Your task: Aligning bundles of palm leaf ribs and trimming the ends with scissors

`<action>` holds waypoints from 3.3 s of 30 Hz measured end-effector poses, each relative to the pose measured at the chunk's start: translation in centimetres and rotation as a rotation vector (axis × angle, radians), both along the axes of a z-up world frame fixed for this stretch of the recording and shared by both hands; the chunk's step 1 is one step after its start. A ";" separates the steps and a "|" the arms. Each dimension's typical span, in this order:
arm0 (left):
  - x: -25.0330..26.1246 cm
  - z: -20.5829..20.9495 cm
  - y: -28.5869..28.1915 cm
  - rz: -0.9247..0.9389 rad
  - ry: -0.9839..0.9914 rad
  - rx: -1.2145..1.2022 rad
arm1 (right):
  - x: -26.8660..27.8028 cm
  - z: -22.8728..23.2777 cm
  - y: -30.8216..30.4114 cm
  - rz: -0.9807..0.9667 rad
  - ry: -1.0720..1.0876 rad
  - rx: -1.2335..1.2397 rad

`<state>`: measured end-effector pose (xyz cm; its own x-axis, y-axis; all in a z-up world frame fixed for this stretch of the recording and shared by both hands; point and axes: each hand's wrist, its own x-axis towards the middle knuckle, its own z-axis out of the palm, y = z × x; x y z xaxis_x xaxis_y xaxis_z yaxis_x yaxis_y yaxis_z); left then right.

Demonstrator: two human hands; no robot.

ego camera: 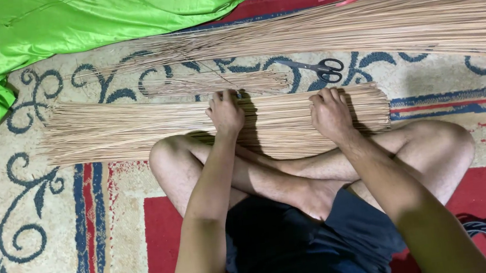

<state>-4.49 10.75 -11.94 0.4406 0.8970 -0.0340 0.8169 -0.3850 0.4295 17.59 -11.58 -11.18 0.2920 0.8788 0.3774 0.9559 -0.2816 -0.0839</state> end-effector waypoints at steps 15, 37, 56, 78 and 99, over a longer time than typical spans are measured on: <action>3.9 -7.8 13.5 0.304 -0.258 -0.330 | -3.9 -1.1 7.2 0.168 0.127 0.016; 5.3 -0.7 6.3 0.391 -0.937 -0.721 | 1.3 -2.3 14.4 0.037 0.209 0.032; 9.3 -2.4 19.5 -0.114 0.030 0.557 | 1.6 0.0 19.1 0.139 0.313 0.043; -1.1 8.9 0.4 -0.553 0.023 0.183 | -3.3 2.4 12.0 0.344 0.041 -0.018; 3.0 7.7 -4.5 -0.641 -0.088 0.585 | -2.2 5.8 6.0 0.316 -0.085 0.149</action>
